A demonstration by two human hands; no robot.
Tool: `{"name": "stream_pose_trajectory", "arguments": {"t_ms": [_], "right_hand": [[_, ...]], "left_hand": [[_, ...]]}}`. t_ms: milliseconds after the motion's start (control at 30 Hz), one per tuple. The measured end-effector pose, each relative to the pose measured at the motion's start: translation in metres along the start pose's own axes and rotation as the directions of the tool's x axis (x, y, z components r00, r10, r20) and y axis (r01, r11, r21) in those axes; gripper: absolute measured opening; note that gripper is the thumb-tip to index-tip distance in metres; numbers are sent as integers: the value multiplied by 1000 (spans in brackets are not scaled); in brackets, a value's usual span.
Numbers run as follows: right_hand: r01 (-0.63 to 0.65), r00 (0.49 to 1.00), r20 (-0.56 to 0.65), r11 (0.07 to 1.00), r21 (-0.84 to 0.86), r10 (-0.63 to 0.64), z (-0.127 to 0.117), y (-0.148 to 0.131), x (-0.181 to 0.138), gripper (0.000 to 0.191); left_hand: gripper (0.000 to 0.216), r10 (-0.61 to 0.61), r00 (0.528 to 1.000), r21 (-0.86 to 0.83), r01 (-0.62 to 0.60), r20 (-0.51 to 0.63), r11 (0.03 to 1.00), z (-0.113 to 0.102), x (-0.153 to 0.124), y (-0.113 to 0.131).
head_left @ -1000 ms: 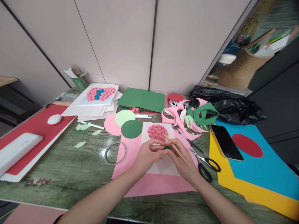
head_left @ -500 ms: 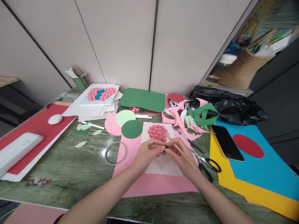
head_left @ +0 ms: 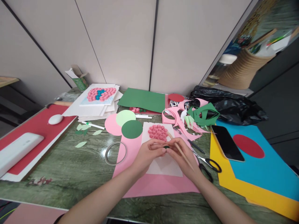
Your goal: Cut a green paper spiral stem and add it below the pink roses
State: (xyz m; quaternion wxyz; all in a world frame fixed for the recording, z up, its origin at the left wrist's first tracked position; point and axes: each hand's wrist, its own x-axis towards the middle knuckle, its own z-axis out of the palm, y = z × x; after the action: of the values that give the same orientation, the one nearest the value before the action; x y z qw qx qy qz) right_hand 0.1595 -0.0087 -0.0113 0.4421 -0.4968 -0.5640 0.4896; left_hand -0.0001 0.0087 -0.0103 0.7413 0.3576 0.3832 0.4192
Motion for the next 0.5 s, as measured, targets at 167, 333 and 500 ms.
{"name": "stream_pose_trajectory", "arguments": {"t_ms": [167, 333, 500], "right_hand": [[27, 1000, 8, 996, -87, -26, 0, 4, 1, 14], [45, 999, -6, 990, -133, -46, 0, 5, 0, 12], [51, 998, -21, 996, -68, -52, 2, 2, -3, 14]], "left_hand": [[29, 21, 999, 51, -19, -41, 999, -1, 0, -4], [29, 0, 998, 65, 5, -64, 998, 2, -3, -5], [28, -12, 998, 40, 15, -66, 999, 5, -4, -4]]}}
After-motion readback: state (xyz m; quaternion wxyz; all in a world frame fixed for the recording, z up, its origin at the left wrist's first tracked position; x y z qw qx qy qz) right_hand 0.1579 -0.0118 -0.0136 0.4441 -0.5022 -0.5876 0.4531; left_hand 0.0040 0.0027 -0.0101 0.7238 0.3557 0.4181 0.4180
